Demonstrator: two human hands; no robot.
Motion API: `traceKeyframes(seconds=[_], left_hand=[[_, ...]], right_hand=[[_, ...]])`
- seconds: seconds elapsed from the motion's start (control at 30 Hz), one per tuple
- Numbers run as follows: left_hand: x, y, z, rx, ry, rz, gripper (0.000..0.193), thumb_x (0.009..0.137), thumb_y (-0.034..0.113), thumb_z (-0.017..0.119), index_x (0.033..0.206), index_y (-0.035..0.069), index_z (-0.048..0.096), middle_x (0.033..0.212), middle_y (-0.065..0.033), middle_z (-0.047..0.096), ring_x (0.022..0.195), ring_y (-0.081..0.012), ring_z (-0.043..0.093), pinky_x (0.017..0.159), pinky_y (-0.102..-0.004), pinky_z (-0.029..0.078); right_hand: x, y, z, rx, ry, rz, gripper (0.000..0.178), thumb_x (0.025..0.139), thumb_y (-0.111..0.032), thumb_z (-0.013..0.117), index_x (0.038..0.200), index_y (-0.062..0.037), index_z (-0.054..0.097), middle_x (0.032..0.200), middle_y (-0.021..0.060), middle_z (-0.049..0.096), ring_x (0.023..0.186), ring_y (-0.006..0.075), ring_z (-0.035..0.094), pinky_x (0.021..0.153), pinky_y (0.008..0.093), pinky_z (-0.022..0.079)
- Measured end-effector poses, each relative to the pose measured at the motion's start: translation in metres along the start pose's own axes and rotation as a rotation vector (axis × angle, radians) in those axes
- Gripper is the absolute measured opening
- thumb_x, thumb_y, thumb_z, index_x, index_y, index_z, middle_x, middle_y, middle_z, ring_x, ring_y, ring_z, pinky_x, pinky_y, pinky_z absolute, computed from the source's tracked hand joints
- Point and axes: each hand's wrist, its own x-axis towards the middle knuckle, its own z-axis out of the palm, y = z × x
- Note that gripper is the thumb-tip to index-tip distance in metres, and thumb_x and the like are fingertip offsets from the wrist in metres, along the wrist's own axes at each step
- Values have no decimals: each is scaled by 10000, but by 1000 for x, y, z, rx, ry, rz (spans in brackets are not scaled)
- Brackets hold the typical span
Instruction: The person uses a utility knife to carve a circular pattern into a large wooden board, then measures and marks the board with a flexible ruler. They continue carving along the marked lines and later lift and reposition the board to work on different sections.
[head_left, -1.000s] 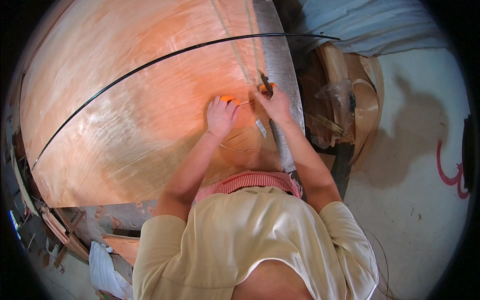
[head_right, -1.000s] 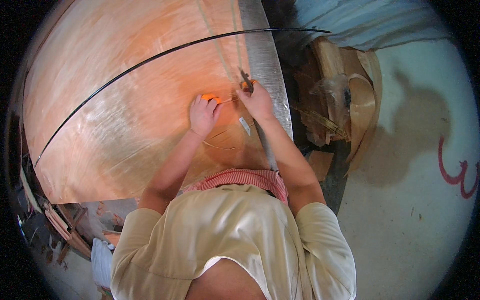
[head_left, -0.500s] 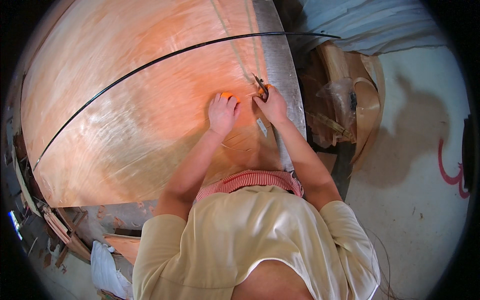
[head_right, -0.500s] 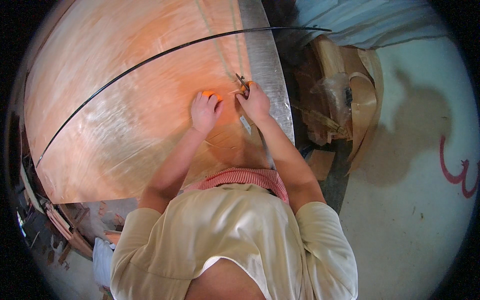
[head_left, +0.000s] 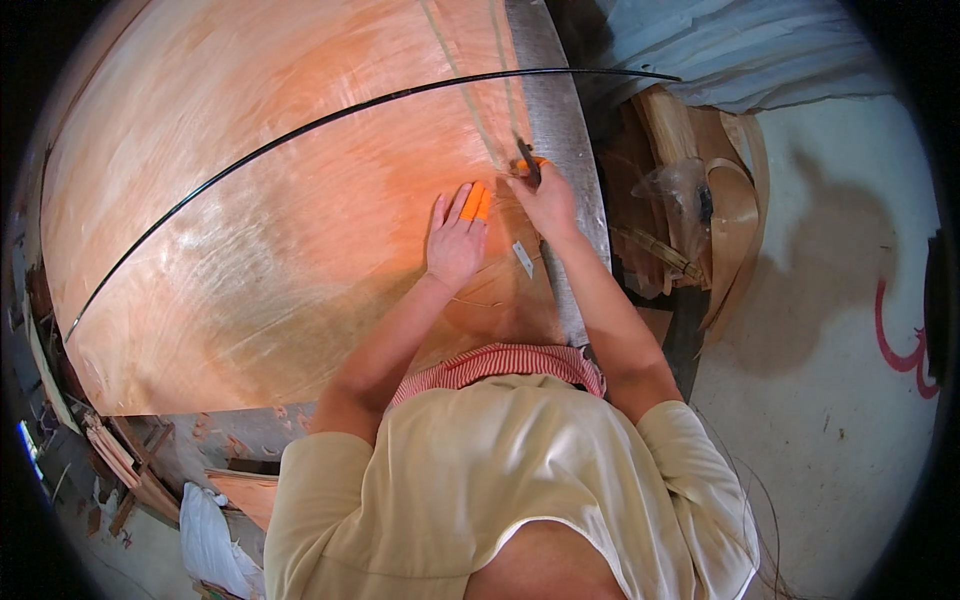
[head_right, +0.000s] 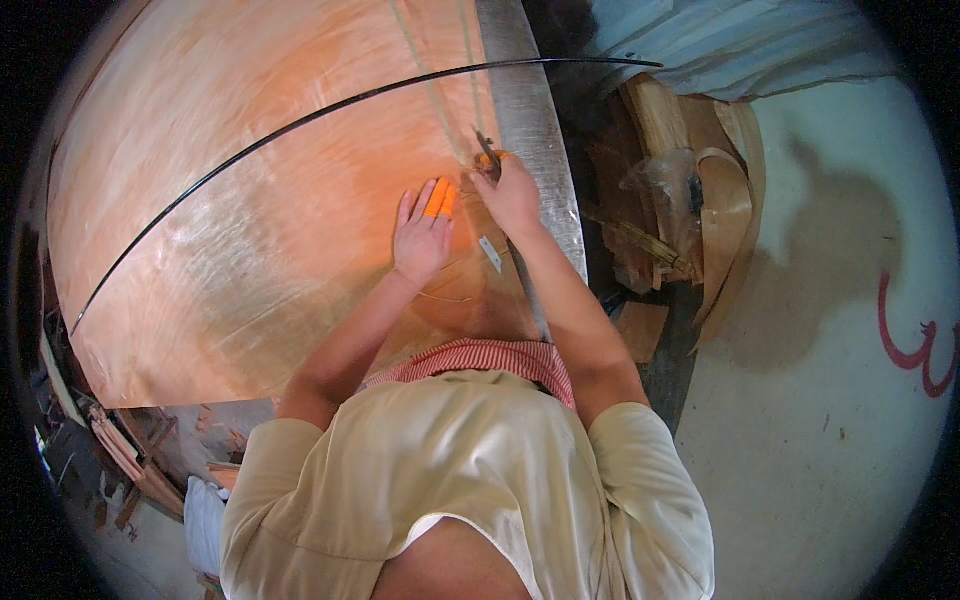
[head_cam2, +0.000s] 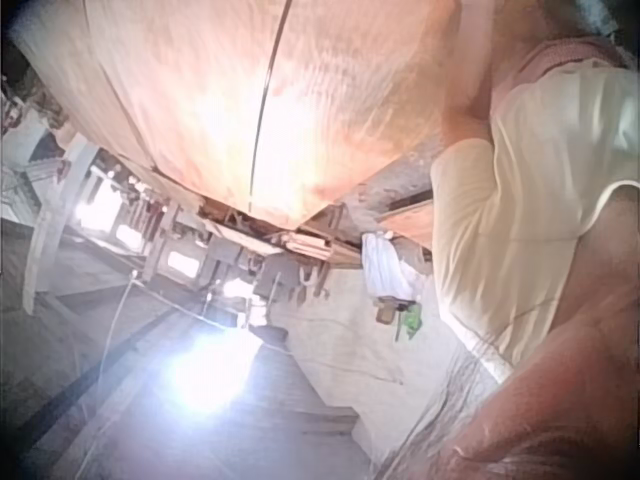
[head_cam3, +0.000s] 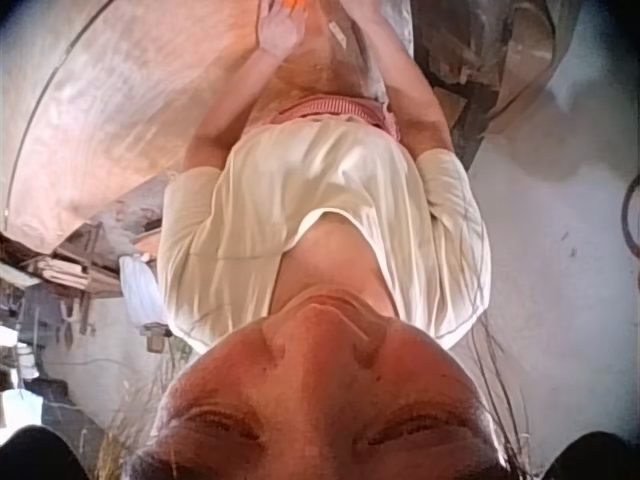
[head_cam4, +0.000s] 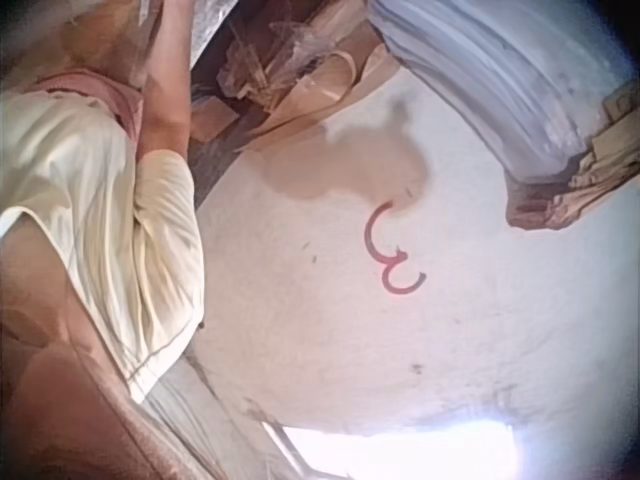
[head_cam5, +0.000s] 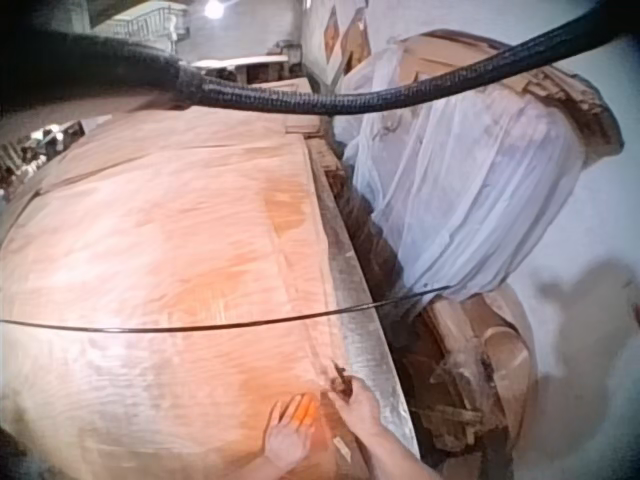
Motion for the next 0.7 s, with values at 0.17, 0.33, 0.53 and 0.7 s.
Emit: traceKeyframes(seconds=[0.17,0.33,0.53,0.7], left_hand=[[1,0,-2,-15,-2,6,312,794,165,517,1058,6,559,1266,-110,452,1236,-230,346,1024,-462,226],[2,0,-4,-16,-7,3,410,796,165,522,1169,-2,491,1270,-118,444,1237,-233,344,1023,-453,225],[1,0,-6,-36,7,-17,409,793,172,527,1160,-4,498,1271,-126,441,1237,-246,341,1027,-451,221],[-3,-4,-7,-13,-25,-53,449,787,191,538,1192,6,475,1290,-119,420,1241,-246,331,1032,-445,217]], right_hand=[[7,12,7,-139,0,-21,410,709,-310,685,973,-31,540,916,115,574,787,271,596,670,350,474],[-4,7,-1,-295,-49,-131,442,689,-336,696,976,-42,534,959,114,555,821,279,587,680,361,475],[-8,3,2,-282,-49,-65,399,683,-302,706,948,-56,537,925,97,560,801,268,588,668,358,473],[0,10,0,-131,-137,33,331,704,-249,685,911,-46,526,912,87,577,785,267,595,658,361,478]])
